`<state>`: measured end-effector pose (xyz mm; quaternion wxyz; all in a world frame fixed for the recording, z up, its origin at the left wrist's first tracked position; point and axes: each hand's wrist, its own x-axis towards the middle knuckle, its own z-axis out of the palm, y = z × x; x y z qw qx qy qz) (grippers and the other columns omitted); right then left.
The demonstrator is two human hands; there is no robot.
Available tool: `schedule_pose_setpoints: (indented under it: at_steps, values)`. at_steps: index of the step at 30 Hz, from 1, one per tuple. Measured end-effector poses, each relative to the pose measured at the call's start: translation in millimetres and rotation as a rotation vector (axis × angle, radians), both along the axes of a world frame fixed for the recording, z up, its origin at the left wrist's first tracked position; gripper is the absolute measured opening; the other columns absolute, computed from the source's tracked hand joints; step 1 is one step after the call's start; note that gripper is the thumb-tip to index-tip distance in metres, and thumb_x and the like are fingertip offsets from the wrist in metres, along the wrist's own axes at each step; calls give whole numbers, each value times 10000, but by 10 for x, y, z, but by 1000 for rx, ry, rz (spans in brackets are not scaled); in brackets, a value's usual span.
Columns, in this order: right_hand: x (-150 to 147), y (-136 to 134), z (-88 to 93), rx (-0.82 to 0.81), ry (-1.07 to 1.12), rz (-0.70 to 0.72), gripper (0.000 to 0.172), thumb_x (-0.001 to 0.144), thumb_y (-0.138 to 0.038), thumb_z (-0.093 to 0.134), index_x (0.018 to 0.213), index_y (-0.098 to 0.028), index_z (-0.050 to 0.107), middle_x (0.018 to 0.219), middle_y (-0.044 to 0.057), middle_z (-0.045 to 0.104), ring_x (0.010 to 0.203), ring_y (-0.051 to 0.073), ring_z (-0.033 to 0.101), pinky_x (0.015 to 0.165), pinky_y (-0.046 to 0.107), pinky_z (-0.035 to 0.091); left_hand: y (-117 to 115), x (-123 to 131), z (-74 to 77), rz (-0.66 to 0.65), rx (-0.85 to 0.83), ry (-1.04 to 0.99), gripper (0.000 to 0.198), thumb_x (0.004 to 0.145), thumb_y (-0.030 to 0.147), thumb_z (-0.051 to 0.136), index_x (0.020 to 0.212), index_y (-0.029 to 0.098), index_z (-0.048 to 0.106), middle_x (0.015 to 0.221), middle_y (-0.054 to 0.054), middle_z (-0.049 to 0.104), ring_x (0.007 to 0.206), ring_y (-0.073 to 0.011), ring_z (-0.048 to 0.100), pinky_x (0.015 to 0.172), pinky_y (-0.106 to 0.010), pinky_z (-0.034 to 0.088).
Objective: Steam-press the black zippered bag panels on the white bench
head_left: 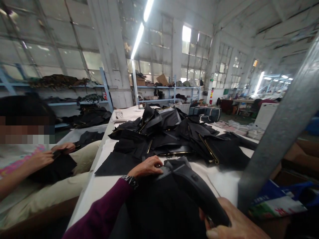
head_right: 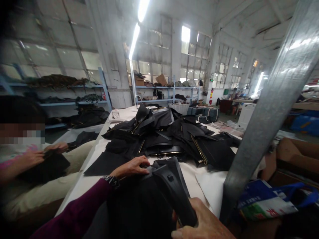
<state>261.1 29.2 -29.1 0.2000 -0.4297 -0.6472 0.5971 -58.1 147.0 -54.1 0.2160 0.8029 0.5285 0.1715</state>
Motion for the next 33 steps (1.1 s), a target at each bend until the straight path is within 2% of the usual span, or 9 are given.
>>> schedule_pose_setpoints:
  at_steps: [3,7,10,13,16,18,23,26,33]
  values:
    - [-62,-81,97,-65,21,10,406,696,-467,686,960,-167,610,503,-52,539,443,126,509,460,231,365,-69,58,-71,28,-51,20,168,695,324,654,821,213,652,899,-25,597,897,-215,549,793,-287,400]
    - [-10,-173,49,-104,83,-54,454,733,-486,665,1011,-148,545,506,-46,552,467,135,525,488,236,385,-158,132,-119,97,-64,-5,141,672,327,648,704,205,584,785,-19,557,816,-218,515,735,-299,381]
    - [50,-228,0,-136,108,-70,459,732,-497,668,994,-148,525,486,-57,530,451,122,500,484,228,380,-208,152,-39,87,-52,-83,177,654,317,649,615,203,519,783,-18,547,779,-200,499,702,-284,379]
    - [75,-271,11,-145,107,-84,454,720,-479,689,994,-153,532,500,-60,533,441,117,506,471,220,372,-305,118,110,38,-8,-209,220,690,314,623,577,189,481,974,-37,582,858,-183,521,750,-265,389]
    - [20,-303,65,-114,126,-67,442,707,-457,693,990,-156,534,507,-55,550,433,117,514,456,216,368,-469,71,207,101,-52,-437,192,700,331,630,622,179,540,756,6,559,699,-148,503,648,-251,373]
    - [-75,-322,100,-99,150,-40,424,695,-427,689,976,-159,520,476,-61,547,417,112,506,450,209,365,-598,59,225,166,-97,-566,202,684,346,644,634,173,554,581,55,444,555,-117,417,556,-242,317]
    - [-416,-361,85,-115,265,36,331,671,-353,660,899,-163,512,407,-83,499,342,72,411,380,172,303,-956,100,269,256,-110,-707,322,675,378,637,566,198,393,535,73,374,500,-87,332,497,-224,245]
    - [-580,-329,35,-99,322,91,279,693,-327,658,875,-156,534,404,-69,511,326,82,424,353,179,313,-1183,122,304,271,-158,-848,336,651,354,680,569,189,399,541,74,380,503,-77,339,492,-212,238]
    - [-649,-133,258,-5,441,88,220,751,-317,678,817,-167,531,481,-86,467,377,81,434,384,208,390,-1569,83,85,335,-238,-1151,377,628,302,740,561,178,391,527,78,405,483,-56,335,491,-200,242]
